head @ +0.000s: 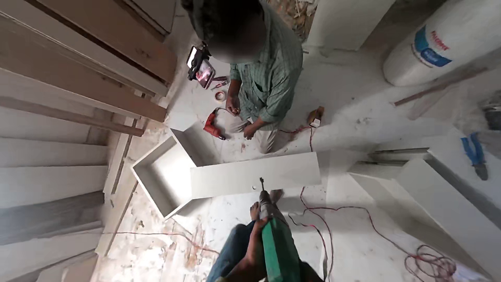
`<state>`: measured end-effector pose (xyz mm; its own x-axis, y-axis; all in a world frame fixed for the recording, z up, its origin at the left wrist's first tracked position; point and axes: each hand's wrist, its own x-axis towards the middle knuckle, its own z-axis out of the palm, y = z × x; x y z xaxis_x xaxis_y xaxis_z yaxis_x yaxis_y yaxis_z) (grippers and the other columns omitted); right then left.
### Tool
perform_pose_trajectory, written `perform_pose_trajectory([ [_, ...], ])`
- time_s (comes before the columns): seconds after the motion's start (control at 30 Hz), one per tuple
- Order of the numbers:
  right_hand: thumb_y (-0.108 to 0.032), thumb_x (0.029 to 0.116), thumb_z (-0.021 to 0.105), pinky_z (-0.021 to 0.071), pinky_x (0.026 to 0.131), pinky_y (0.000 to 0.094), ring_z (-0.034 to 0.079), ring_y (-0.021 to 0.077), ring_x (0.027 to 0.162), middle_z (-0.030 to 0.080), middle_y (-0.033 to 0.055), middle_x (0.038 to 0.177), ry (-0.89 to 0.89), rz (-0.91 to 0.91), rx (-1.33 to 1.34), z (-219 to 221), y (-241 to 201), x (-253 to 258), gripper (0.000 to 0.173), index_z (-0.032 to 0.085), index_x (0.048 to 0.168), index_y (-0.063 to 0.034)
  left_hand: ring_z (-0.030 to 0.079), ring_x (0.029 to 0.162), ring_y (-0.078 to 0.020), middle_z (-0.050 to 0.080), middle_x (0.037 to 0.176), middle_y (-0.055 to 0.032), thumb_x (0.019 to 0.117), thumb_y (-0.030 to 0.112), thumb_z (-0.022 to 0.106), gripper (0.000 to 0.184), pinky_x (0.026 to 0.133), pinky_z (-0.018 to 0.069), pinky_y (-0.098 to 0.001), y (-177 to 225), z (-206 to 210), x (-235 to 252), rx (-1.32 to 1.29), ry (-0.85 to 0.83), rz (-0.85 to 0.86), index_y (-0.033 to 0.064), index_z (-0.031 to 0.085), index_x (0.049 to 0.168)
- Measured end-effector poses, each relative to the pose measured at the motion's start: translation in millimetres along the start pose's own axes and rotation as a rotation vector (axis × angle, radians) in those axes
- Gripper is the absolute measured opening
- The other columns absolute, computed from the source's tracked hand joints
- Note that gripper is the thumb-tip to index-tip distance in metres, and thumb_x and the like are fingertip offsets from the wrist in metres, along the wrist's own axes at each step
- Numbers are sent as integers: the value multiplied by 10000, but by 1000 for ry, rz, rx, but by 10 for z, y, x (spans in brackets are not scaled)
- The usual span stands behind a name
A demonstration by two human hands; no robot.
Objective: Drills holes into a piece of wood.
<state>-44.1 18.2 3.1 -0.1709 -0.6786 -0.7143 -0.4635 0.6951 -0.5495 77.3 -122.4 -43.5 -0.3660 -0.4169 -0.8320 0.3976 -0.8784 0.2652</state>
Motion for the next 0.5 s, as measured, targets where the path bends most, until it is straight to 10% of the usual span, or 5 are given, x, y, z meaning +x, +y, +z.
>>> perform_pose_trajectory([
  [0.2, -207, 875, 735, 539, 946, 611, 692, 435, 1089, 696, 273, 1202, -194, 0, -33, -93, 65, 286, 567, 595, 1342, 83, 720, 941, -218, 727, 1027, -114, 1101, 417, 311, 471, 828, 613, -422, 14, -307, 99, 158, 126, -219, 69, 569, 1287],
  [0.5, -202, 873, 713, 464, 1041, 588, 614, 422, 1220, 623, 268, 1322, -410, 171, -161, -645, -832, 535, 594, 558, 1384, 57, 708, 847, -192, 713, 934, -90, 1099, 382, 380, 402, 755, 608, -404, 376, -56, 286, 234, 219, -338, 65, 611, 1187],
])
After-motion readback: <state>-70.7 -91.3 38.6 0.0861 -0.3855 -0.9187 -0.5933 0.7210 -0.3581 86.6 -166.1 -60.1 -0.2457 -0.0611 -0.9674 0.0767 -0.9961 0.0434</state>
